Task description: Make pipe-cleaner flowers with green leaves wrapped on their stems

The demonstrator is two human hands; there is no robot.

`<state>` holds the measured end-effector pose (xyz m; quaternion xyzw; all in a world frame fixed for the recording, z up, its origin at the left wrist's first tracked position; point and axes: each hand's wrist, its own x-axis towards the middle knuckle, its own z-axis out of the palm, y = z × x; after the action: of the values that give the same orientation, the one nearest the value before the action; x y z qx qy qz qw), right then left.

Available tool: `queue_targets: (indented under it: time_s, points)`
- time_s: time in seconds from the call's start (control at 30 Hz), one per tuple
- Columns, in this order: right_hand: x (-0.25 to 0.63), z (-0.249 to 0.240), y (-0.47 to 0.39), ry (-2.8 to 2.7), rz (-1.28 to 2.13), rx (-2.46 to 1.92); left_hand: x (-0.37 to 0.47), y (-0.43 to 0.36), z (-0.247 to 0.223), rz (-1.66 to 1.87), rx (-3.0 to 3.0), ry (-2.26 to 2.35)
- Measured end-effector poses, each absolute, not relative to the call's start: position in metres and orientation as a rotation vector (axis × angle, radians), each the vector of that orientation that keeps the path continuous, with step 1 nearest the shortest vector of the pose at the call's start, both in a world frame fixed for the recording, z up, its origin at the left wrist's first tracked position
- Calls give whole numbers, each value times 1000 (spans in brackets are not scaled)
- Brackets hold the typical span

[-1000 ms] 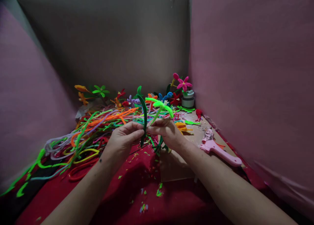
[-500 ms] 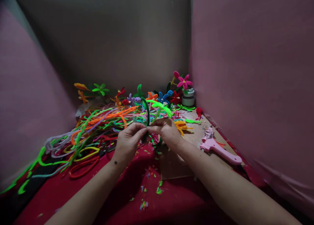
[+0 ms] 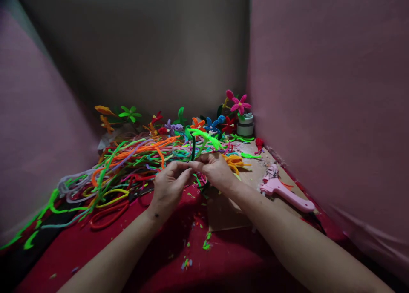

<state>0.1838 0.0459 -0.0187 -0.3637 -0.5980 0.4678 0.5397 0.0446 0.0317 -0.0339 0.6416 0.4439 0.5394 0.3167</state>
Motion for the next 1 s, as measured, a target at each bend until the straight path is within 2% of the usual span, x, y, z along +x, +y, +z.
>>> queue_targets:
  time_s: [0.57,0.77,1.0]
  points:
    - [183,-17,38,-1513,1014,-792,56,25,-14,1372,1226,935]
    - [182,-18,38,-1591,778,-866,54,29,-20,1348,1124,899]
    - [183,-22,40,-1627,693,-922,57,27,-21,1335,1230,1034]
